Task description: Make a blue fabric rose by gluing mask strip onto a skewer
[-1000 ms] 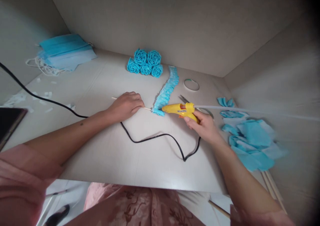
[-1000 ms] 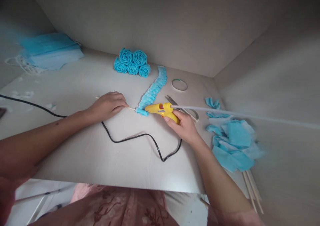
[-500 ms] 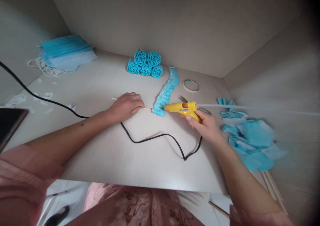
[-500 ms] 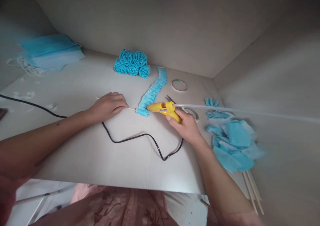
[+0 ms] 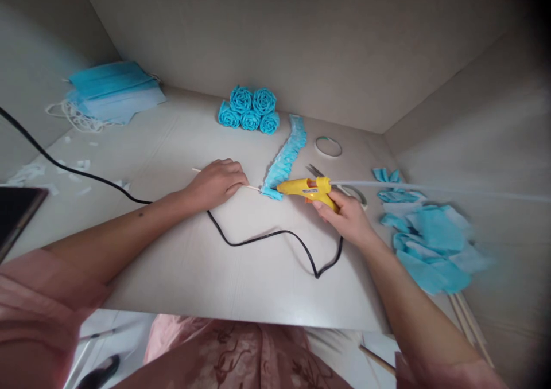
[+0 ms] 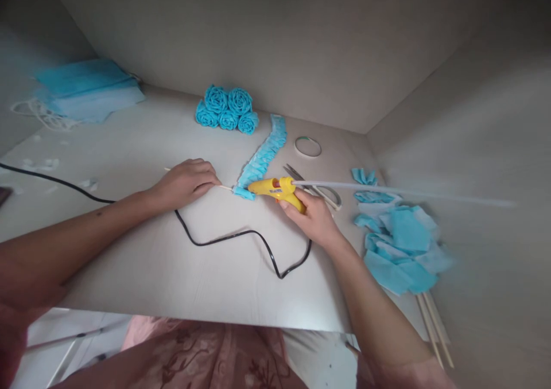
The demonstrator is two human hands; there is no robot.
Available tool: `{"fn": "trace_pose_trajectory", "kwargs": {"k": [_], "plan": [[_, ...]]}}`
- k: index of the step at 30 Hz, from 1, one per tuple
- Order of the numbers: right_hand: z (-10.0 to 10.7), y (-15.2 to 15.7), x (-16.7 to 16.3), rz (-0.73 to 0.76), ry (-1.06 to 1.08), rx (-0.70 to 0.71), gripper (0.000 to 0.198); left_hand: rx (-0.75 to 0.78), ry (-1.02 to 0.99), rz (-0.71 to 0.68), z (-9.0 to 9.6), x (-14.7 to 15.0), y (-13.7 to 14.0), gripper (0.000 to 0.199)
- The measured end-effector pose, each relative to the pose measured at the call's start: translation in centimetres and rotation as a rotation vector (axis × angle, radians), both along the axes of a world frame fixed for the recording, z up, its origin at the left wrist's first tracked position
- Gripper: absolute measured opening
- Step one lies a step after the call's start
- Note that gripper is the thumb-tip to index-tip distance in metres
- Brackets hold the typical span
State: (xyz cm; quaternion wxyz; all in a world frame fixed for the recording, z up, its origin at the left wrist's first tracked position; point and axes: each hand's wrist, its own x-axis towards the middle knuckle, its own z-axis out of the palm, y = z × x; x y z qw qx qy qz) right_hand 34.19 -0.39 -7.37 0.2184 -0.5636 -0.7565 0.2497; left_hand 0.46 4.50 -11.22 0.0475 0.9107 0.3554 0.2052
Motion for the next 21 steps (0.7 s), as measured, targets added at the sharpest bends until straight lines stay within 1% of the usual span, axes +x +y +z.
{"fn": "trace_pose_trajectory", "kwargs": {"k": [8,21], "plan": [[0.03,0.02,0.06,0.001,-0.026,0.013,0.039,0.004,-0.010,-0.015,0.16,-0.01,-0.05,0.028],[-0.15,0.21,0.33,0.006,-0.022,0.033,0.035,-0.018,-0.002,-0.018,0.50,0.10,-0.21,0.027]]}}
